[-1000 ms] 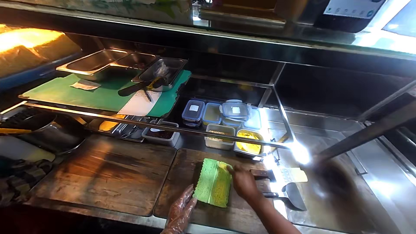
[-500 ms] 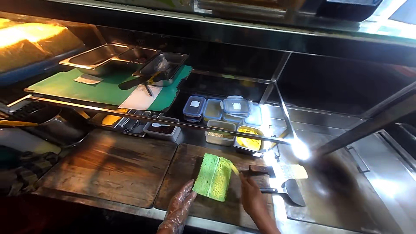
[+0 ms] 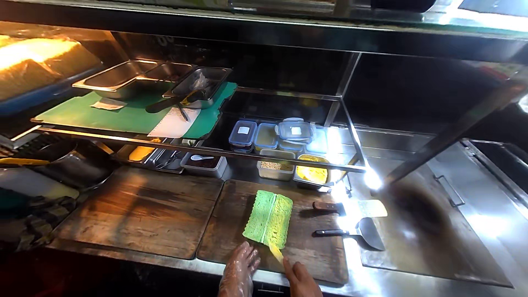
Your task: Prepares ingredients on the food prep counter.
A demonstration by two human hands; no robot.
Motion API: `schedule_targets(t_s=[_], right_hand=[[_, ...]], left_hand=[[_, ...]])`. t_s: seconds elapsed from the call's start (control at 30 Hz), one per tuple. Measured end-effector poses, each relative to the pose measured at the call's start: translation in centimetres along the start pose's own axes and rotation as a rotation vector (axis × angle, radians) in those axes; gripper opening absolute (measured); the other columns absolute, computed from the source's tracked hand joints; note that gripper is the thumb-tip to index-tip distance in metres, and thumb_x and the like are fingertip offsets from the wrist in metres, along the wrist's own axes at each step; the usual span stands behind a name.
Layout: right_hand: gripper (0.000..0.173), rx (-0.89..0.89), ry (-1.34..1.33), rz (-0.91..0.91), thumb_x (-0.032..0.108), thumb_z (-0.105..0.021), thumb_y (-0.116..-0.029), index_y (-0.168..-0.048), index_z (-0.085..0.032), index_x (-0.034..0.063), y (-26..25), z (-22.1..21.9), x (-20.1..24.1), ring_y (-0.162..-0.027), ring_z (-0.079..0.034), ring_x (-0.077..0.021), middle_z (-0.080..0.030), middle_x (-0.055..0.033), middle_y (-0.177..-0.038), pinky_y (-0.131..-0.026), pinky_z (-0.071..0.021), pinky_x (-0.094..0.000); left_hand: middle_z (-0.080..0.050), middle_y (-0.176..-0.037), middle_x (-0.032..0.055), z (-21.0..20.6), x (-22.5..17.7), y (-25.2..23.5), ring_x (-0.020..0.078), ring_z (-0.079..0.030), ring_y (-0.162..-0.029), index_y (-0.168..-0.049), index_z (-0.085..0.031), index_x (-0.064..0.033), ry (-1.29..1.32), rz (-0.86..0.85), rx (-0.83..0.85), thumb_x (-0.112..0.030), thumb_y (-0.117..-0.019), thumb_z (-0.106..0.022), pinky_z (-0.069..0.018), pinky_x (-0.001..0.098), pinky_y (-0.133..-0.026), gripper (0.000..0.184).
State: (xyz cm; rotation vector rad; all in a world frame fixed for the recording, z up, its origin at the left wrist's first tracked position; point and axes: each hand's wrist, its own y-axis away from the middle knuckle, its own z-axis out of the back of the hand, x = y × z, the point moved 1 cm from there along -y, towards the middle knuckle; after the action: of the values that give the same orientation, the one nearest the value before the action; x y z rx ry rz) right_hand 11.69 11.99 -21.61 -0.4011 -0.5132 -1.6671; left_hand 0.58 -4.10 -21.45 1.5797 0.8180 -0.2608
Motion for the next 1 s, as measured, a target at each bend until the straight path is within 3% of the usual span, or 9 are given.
schedule_targets(t_s=[0.13,0.3,0.4,0.47,0.63,0.73,0.77,0.87,1.0], right_hand=[[0.054,-0.26,0.165,0.264,0.002,-0.064,-0.0875,-0.139,-0.065,0.0155,-1.7,-1.9,-2.7,-0.095,-0.071,-0.0242,-0.071,-0.0105,-0.108,-0.077,-0.0611,-0.0379],[0.056,-0.19,0.181,0.238,-0.001,-0.066,-0.083,-0.136,-0.068,0.0176,0.3,1.1,-6.1,-0.097,-0.071,-0.0287,-0.072,-0.0119,-0.108,-0.078,-0.0592,-0.0452],[0.053,-0.252,0.139,0.364,0.002,-0.062,-0.0901,-0.138,-0.066,0.0231,-3.1,0.8,-5.5,-0.107,-0.07,-0.0242,-0.071,-0.0074,-0.119,-0.089,-0.0595,-0.0429],[0.054,-0.206,0.191,0.397,0.004,-0.063,-0.0899,-0.139,-0.065,0.0268,-5.5,-0.4,-6.7,-0.107,-0.069,-0.0257,-0.071,-0.0073,-0.12,-0.087,-0.058,-0.0455],[0.052,-0.264,0.138,0.218,0.001,-0.062,-0.0888,-0.136,-0.068,0.0231,-5.4,3.0,-9.6,-0.104,-0.07,-0.0306,-0.072,-0.012,-0.115,-0.086,-0.0587,-0.0497],[0.048,-0.293,0.105,0.135,0.003,-0.057,-0.0945,-0.138,-0.067,0.0214,-10.5,3.0,-7.8,-0.109,-0.069,-0.0304,-0.071,-0.0128,-0.121,-0.09,-0.0591,-0.0479],[0.049,-0.259,0.155,0.09,0.003,-0.056,-0.0937,-0.138,-0.067,0.0207,-11.8,2.3,-7.8,-0.107,-0.07,-0.0315,-0.071,-0.0142,-0.12,-0.087,-0.0591,-0.048],[0.055,-0.061,0.153,-0.193,0.004,-0.052,-0.0946,-0.147,-0.058,0.0193,-10.9,2.4,-7.2,-0.118,-0.064,-0.0344,-0.066,-0.0172,-0.128,-0.097,-0.0539,-0.0503],[0.044,-0.333,0.07,-0.124,0.004,-0.057,-0.095,-0.137,-0.067,0.0136,-10.8,1.7,-6.2,-0.105,-0.07,-0.0309,-0.07,-0.0165,-0.118,-0.09,-0.0606,-0.0467]], left_hand=[[-0.055,-0.141,0.0207,1.3,-0.5,-0.8,0.0304,-0.061,-0.121,-0.148,-0.044,-0.0029,0.023,-0.008,-0.011,-0.029,-0.1099,-0.046,-0.0528,0.0463,-0.096,0.046],[-0.059,-0.138,0.0199,2.9,-1.9,0.3,0.029,-0.064,-0.117,-0.148,-0.045,-0.004,-0.005,-0.08,-0.013,-0.027,-0.1105,-0.043,-0.0546,0.0443,-0.094,0.044],[-0.059,-0.136,0.0197,4.0,-2.0,-0.3,0.0284,-0.064,-0.116,-0.146,-0.046,-0.0031,-0.014,-0.122,-0.02,-0.027,-0.1102,-0.044,-0.0549,0.0437,-0.094,0.044],[-0.06,-0.133,0.0198,4.1,-1.7,-0.3,0.0276,-0.064,-0.113,-0.145,-0.047,-0.002,-0.009,-0.11,-0.03,-0.027,-0.1105,-0.042,-0.054,0.0427,-0.093,0.043],[-0.058,-0.135,0.0199,4.6,-3.2,0.7,0.0262,-0.065,-0.112,-0.149,-0.04,-0.0025,-0.01,-0.132,0.028,-0.023,-0.1111,-0.039,-0.055,0.0406,-0.093,0.044],[-0.064,-0.123,0.0176,4.3,-2.8,-0.4,0.0231,-0.068,-0.1,-0.142,-0.048,-0.0009,-0.035,-0.114,-0.012,-0.022,-0.1098,-0.043,-0.057,0.0383,-0.085,0.039],[-0.064,-0.119,0.017,4.0,-2.7,-0.4,0.0222,-0.068,-0.096,-0.141,-0.048,-0.0001,-0.055,-0.102,-0.015,-0.021,-0.1097,-0.044,-0.0569,0.0375,-0.083,0.037],[-0.069,-0.107,0.015,3.2,-3.8,0.1,0.021,-0.07,-0.085,-0.134,-0.053,0.0025,-0.13,-0.172,0.039,-0.018,-0.109,-0.046,-0.0596,0.0362,-0.077,0.033],[-0.072,-0.103,0.0153,0.8,-5.8,-0.7,0.0222,-0.072,-0.084,-0.125,-0.062,0.0052,-0.375,-0.466,0.135,-0.013,-0.1057,-0.051,-0.0622,0.0376,-0.076,0.029]])
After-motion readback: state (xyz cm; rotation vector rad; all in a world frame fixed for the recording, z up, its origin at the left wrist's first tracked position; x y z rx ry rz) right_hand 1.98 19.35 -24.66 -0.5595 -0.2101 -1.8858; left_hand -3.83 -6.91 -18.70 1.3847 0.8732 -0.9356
